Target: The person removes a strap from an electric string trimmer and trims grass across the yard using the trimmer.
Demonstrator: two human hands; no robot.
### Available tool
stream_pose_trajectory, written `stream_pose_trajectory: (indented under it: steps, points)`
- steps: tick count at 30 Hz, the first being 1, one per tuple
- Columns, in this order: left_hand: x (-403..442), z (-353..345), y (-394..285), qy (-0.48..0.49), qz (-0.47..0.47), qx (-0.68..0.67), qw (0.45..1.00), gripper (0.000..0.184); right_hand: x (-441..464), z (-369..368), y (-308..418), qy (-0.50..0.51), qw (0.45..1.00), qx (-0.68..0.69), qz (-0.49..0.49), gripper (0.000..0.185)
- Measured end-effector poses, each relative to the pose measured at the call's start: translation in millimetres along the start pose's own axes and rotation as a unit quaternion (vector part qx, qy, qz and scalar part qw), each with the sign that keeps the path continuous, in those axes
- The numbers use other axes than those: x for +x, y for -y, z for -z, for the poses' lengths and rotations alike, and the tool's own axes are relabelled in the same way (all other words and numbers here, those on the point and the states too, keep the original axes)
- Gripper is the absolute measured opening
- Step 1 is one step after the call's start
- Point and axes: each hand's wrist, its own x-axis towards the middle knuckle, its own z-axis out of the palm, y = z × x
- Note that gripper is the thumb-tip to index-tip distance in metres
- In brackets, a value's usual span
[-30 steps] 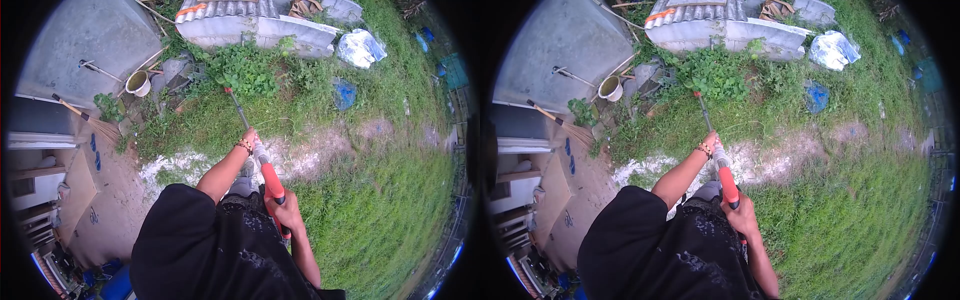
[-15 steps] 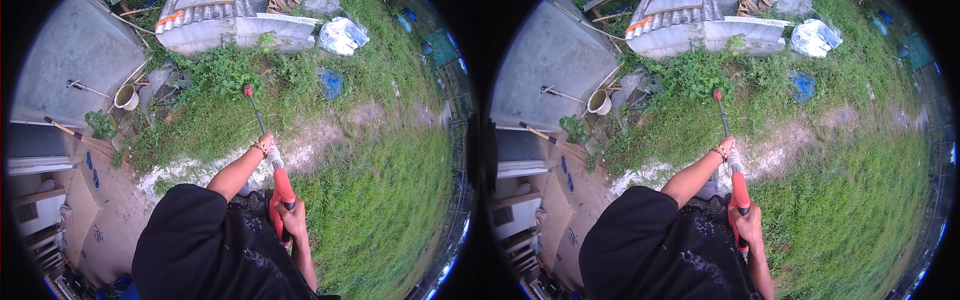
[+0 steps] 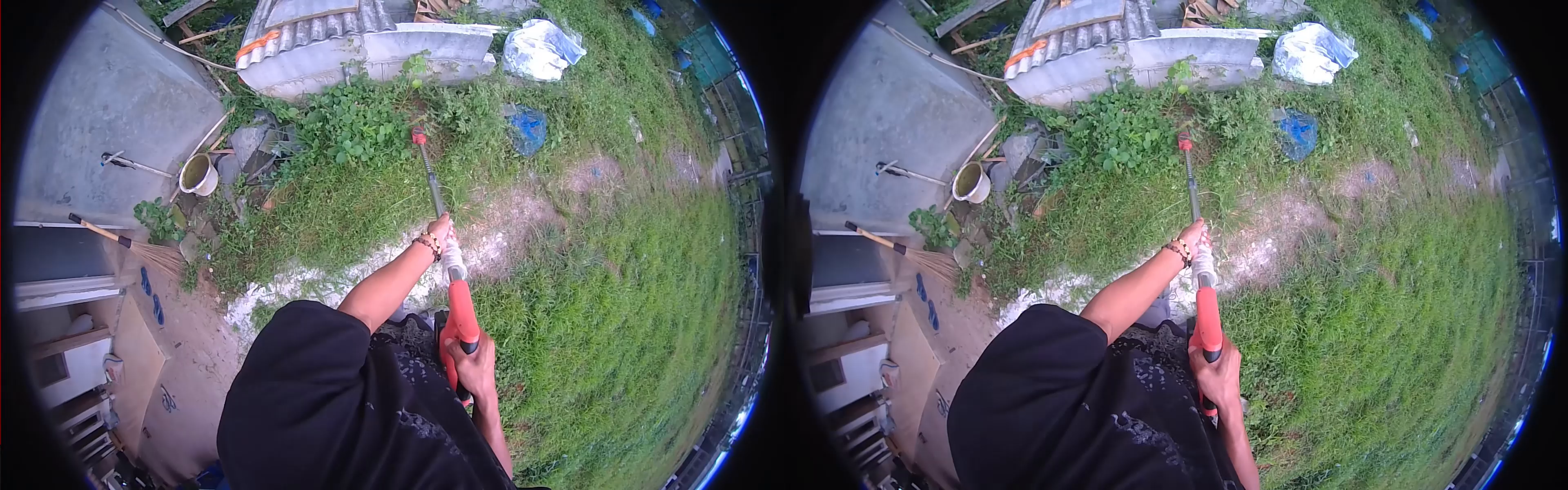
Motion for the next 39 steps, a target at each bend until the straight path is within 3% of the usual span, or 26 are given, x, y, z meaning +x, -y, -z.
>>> stream_pose_trajectory:
  steps: [12,33,39]
  points:
    - [-101,-13,-1,-0.025,-0.069,-0.069,0.995,0.041,-32,18,-12,0.040,0.997,-0.027,0.055,0.028]
    - [-120,59,-40,-0.045,-0.130,-0.143,0.980,0.040,1,8,-8,0.141,0.980,-0.080,0.113,0.030]
    - [-115,68,-44,-0.059,-0.147,-0.145,0.977,0.036,1,9,6,0.135,0.986,-0.049,0.084,0.025]
